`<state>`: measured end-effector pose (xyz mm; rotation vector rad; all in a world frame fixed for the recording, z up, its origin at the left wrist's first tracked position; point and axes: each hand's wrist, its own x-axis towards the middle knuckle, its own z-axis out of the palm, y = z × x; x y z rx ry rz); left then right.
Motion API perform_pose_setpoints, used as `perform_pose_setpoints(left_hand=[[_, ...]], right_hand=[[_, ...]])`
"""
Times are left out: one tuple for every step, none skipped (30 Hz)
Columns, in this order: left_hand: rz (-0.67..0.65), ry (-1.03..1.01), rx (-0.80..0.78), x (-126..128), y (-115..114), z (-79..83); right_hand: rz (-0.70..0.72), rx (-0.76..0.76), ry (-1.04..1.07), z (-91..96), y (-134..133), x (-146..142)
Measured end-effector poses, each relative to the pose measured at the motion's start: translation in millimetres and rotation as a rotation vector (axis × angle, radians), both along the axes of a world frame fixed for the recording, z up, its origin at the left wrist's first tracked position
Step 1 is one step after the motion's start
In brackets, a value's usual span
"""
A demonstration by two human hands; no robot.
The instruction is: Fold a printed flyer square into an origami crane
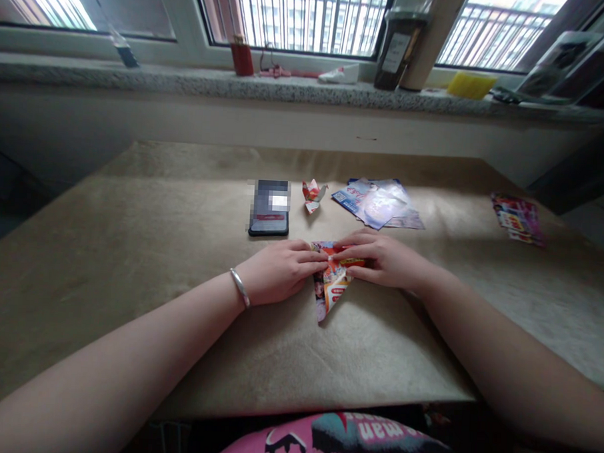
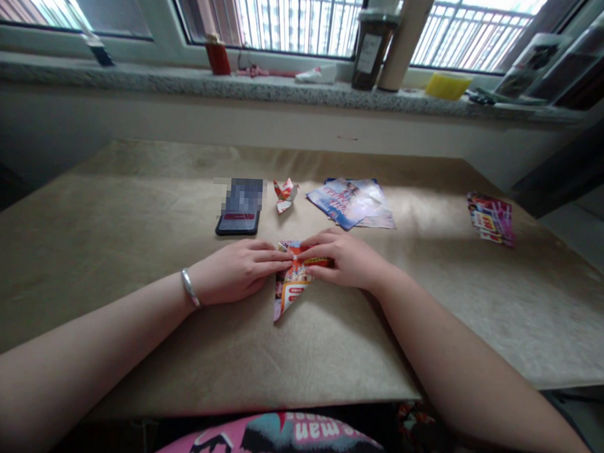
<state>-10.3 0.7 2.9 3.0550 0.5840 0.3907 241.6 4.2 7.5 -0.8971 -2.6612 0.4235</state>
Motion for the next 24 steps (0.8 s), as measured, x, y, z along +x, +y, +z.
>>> perform_pose_setpoints(left_hand=[[0.005, -0.002, -0.004, 0, 0, -0.3], [0.009, -0.010, -0.005, 0, 0, -0.7], [0.012, -0.019, -0.004, 0, 0, -1.2], [0.014, -0.030, -0.001, -1, 0, -1.6], [0.017, -0.041, 0.001, -1, 0, -2.1], [0.019, -0.050, 0.004, -1, 1, -2.4], [0.020, -0.057, 0.009, -1, 1, -2.6], [0.019, -0.061, 0.015, -2, 1, -2.7], [0.018, -0.063, 0.022, -2, 1, -2.7], [0.018, -0.063, 0.031, -2, 1, -2.6], [0.018, -0.061, 0.040, -2, 1, -2.5], [0.023, -0.057, 0.047, -2, 1, -2.4], [0.030, -0.050, 0.053, -3, 1, -2.2], [0.039, -0.039, 0.058, -3, 1, -2.1], [0.049, -0.031, 0.064, -3, 1, -2.1], [0.058, -0.025, 0.067, -3, 2, -2.1], [0.065, -0.022, 0.070, -3, 2, -2.1], [0.069, -0.021, 0.071, -3, 2, -2.2], [0.071, -0.020, 0.070, -3, 2, -2.3], [0.073, -0.018, 0.069, -3, 2, -2.4], [0.075, -0.014, 0.069, -3, 2, -2.4], [0.078, -0.008, 0.069, -3, 2, -2.4], [0.082, -0.006, 0.072, -3, 2, -2.4], [0.083, -0.004, 0.073, -3, 2, -2.3]], right_hand=[[-0.003, 0.008, -0.012, 0.5, 0, -1], [-0.010, 0.019, -0.020, 0.9, -1, -2], [-0.015, 0.029, -0.027, 1.3, -2, -3], [-0.021, 0.040, -0.031, 1.7, -3, -5], [-0.025, 0.051, -0.034, 1.9, -4, -6], [-0.027, 0.061, -0.037, 2.1, -5, -8], [-0.028, 0.069, -0.040, 2.0, -6, -9], [-0.030, 0.077, -0.043, 1.7, -6, -10], [-0.034, 0.084, -0.045, 1.2, -6, -11], [-0.035, 0.089, -0.048, 0.4, -6, -11], [-0.035, 0.096, -0.055, -0.6, -6, -11], [-0.038, 0.104, -0.064, -1.7, -5, -11], [-0.040, 0.112, -0.076, -2.8, -5, -11], [-0.042, 0.119, -0.088, -3.8, -4, -11], [-0.044, 0.125, -0.099, -4.7, -4, -11], [-0.044, 0.128, -0.108, -5.4, -4, -11], [-0.044, 0.130, -0.112, -6.1, -3, -11], [-0.044, 0.129, -0.114, -6.6, -3, -11], [-0.045, 0.129, -0.111, -7.2, -3, -11], [-0.045, 0.129, -0.107, -7.7, -3, -11], [-0.045, 0.130, -0.103, -8.2, -3, -11], [-0.044, 0.130, -0.101, -8.6, -3, -12], [-0.043, 0.131, -0.102, -9.0, -3, -12], [-0.044, 0.134, -0.106, -9.1, -2, -12]])
